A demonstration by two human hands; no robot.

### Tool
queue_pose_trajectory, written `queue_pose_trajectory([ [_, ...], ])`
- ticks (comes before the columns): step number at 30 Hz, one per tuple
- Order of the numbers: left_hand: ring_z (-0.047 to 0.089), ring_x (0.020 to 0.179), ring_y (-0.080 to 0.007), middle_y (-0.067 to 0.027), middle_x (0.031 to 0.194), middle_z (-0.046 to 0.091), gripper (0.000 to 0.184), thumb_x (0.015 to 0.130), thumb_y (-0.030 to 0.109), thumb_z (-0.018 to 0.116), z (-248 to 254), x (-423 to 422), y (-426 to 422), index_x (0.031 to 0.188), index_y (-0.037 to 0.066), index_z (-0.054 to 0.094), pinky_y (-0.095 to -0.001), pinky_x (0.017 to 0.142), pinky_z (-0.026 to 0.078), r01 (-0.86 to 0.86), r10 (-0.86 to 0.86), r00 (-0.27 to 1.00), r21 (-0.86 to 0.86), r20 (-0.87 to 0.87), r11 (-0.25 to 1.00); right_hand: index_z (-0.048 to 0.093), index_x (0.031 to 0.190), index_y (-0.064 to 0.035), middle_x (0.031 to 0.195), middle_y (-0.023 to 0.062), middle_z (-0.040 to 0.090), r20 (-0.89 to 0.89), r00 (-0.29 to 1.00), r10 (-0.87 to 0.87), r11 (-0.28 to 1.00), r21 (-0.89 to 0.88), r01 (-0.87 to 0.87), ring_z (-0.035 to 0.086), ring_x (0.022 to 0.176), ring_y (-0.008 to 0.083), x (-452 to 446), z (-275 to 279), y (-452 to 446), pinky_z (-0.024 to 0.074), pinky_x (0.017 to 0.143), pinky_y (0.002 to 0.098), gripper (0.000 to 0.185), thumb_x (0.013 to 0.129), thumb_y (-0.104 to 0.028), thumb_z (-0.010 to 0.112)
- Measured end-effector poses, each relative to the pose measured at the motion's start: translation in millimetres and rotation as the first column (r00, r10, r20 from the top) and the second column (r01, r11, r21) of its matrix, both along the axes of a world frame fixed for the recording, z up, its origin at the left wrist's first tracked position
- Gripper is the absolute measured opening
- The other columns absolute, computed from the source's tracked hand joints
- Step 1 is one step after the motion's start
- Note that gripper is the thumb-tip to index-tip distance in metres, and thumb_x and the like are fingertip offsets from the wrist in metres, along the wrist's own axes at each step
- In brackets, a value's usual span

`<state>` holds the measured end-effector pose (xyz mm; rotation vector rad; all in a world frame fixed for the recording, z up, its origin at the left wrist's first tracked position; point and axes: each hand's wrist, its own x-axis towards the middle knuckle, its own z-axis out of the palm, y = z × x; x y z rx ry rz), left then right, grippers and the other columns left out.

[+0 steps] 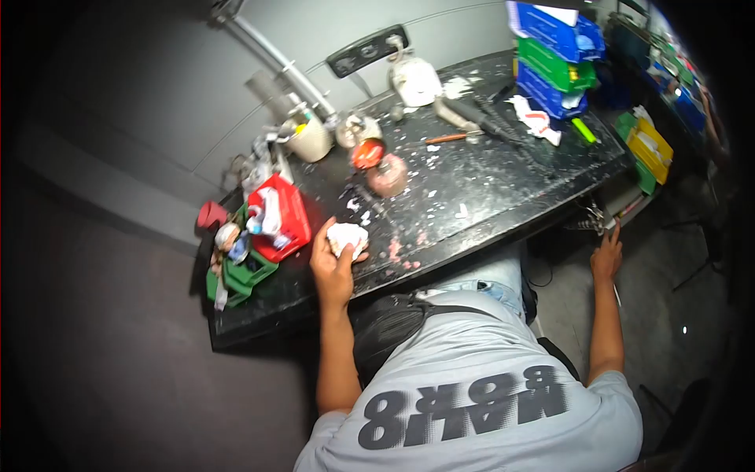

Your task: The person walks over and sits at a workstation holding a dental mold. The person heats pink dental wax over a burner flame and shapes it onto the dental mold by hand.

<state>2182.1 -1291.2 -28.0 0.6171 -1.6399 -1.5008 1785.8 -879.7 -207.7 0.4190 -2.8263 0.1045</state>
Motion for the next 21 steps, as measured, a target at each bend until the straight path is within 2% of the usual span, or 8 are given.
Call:
queue_pose_trajectory([
  [3, 0.067, 0.089, -0.026, -0.0162, 0.11, 0.06, 0.05, 0.09, -0.003, 0.055, -5, 0, 0, 0.137, -0.002, 0.039, -0.0355, 0.07, 0.061, -0.016, 0.015, 1.0, -0.029, -0.023, 0.999, 0.059, 0.122, -0.0072, 0.146, 0.0139, 0.04, -0.106, 0.994, 0.02, 1.0, 0.019, -0.018, 0.055, 0.106, 0.0316, -12, -16, 15, 0.05, 0.086, 0.042, 0.059, 0.065, -0.007, 0.073],
  [4, 0.067, 0.09, -0.026, -0.0168, 0.112, 0.059, 0.049, 0.09, -0.003, 0.054, -7, 1, -1, 0.137, -0.003, 0.04, -0.035, 0.069, 0.061, -0.023, 0.022, 0.999, -0.05, -0.03, 0.998, 0.061, 0.117, -0.0067, 0.143, 0.0144, 0.044, -0.044, 0.999, 0.002, 1.0, 0.008, -0.002, 0.054, 0.108, 0.0317, -3, 2, 14, 0.0488, 0.087, 0.0424, 0.051, 0.067, -0.008, 0.072],
  [7, 0.066, 0.089, -0.0242, -0.0167, 0.112, 0.059, 0.049, 0.09, -0.005, 0.054, 0, -2, 7, 0.137, -0.003, 0.041, -0.0323, 0.068, 0.06, -0.063, 0.063, 0.998, -0.063, -0.003, 0.996, 0.063, 0.112, -0.0037, 0.141, 0.0162, 0.043, -0.111, 0.994, -0.017, 0.999, 0.029, 0.021, 0.05, 0.113, 0.0307, -10, -17, 34, 0.045, 0.091, 0.0413, 0.045, 0.068, -0.008, 0.073],
  [8, 0.066, 0.089, -0.0242, -0.0171, 0.112, 0.059, 0.049, 0.09, -0.004, 0.054, 0, -2, 8, 0.137, -0.003, 0.041, -0.032, 0.068, 0.06, -0.058, 0.058, 0.998, -0.056, -0.001, 0.997, 0.063, 0.111, -0.0034, 0.14, 0.0164, 0.044, -0.063, 0.997, -0.049, 0.998, 0.036, 0.052, 0.05, 0.113, 0.0308, -6, -9, 36, 0.0443, 0.092, 0.0414, 0.042, 0.07, -0.008, 0.072],
  [12, 0.067, 0.086, -0.0244, -0.0181, 0.113, 0.06, 0.051, 0.09, -0.005, 0.052, 0, 0, 8, 0.139, -0.002, 0.04, -0.0321, 0.069, 0.059, -0.055, 0.056, 0.998, -0.049, 0.01, 0.997, 0.064, 0.105, -0.0033, 0.131, 0.0159, 0.048, -0.11, 0.983, -0.15, 0.989, 0.0, 0.15, 0.051, 0.11, 0.0311, 14, 11, 46, 0.0441, 0.091, 0.0426, 0.034, 0.072, -0.01, 0.071],
  [14, 0.067, 0.086, -0.0239, -0.0177, 0.113, 0.06, 0.051, 0.089, -0.005, 0.051, 2, 0, 10, 0.138, -0.002, 0.041, -0.032, 0.069, 0.059, -0.06, 0.061, 0.998, -0.044, 0.018, 0.997, 0.065, 0.101, -0.0011, 0.126, 0.0166, 0.051, -0.047, 0.963, -0.267, 0.964, -0.033, 0.265, 0.051, 0.109, 0.0316, 19, 18, 51, 0.0439, 0.091, 0.0433, 0.027, 0.076, -0.011, 0.067],
  [17, 0.067, 0.085, -0.0236, -0.0175, 0.112, 0.06, 0.05, 0.089, -0.004, 0.051, 2, 0, 11, 0.138, -0.001, 0.041, -0.0319, 0.068, 0.059, -0.062, 0.063, 0.998, -0.05, 0.024, 0.997, 0.065, 0.098, 0.0, 0.119, 0.018, 0.056, -0.13, 0.895, -0.426, 0.904, -0.082, 0.418, 0.053, 0.106, 0.0322, 16, 32, 55, 0.0431, 0.092, 0.0437, 0.024, 0.079, -0.014, 0.062],
  [21, 0.067, 0.085, -0.0232, -0.0175, 0.111, 0.061, 0.05, 0.089, -0.002, 0.053, -1, -2, 8, 0.137, -0.002, 0.042, -0.031, 0.066, 0.058, -0.075, 0.078, 0.996, -0.063, 0.045, 0.995, 0.066, 0.097, 0.0018, 0.112, 0.0199, 0.061, -0.194, 0.87, -0.454, 0.889, -0.154, 0.43, 0.057, 0.102, 0.0348, -47, 21, 97, 0.0451, 0.09, 0.0456, 0.026, 0.08, -0.017, 0.06],
])
